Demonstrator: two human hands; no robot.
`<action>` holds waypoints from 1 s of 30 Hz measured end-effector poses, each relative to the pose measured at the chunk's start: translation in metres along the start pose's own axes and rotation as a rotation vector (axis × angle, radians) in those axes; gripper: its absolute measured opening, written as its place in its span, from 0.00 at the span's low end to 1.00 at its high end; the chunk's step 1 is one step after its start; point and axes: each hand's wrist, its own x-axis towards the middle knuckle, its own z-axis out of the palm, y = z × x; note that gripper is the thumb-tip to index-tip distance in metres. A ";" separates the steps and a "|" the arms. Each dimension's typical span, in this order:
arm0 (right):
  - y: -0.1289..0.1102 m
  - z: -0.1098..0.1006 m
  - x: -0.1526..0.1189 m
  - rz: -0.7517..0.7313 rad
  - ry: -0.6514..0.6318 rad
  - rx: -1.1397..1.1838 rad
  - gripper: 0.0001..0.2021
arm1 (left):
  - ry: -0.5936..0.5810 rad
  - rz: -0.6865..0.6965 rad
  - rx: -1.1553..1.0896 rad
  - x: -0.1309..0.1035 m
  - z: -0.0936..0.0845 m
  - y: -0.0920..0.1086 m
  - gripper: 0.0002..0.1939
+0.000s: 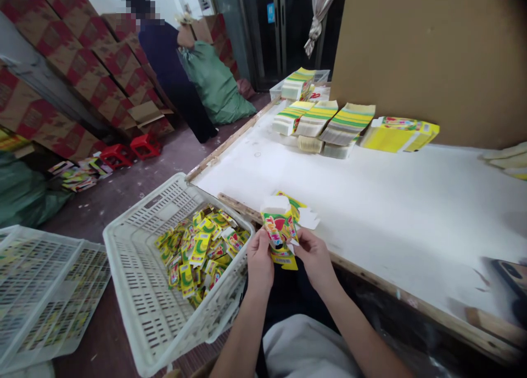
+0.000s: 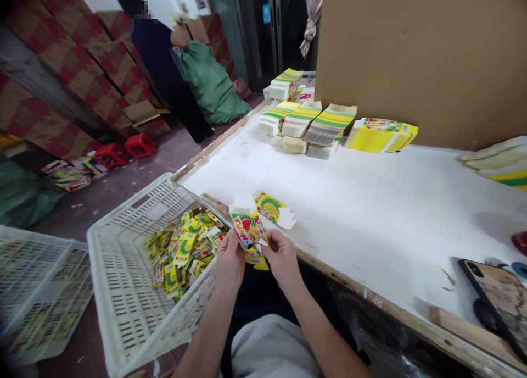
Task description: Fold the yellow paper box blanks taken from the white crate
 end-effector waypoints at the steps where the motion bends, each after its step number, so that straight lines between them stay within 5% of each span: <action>1: 0.001 0.001 -0.001 0.001 -0.002 -0.003 0.09 | 0.018 0.012 0.019 0.000 0.000 -0.001 0.12; 6: 0.001 0.004 -0.004 0.001 -0.028 -0.042 0.10 | 0.135 0.084 0.105 0.003 -0.004 -0.005 0.13; 17: -0.003 -0.005 -0.009 -0.198 -0.191 -0.448 0.06 | 0.075 0.125 0.122 0.008 -0.019 0.016 0.09; 21: -0.026 -0.020 -0.009 -0.434 -0.060 -0.654 0.13 | 0.157 0.222 0.166 0.006 -0.020 0.031 0.13; 24: -0.048 -0.032 -0.004 -0.613 0.084 -0.893 0.16 | 0.211 0.451 0.309 -0.008 -0.012 0.054 0.17; 27: -0.059 -0.034 -0.001 -0.764 0.058 -1.024 0.17 | 0.053 0.622 0.530 -0.025 0.000 0.077 0.17; 30: -0.058 -0.029 -0.002 -0.887 -0.127 -1.066 0.16 | -0.182 0.523 0.779 -0.030 0.007 0.086 0.33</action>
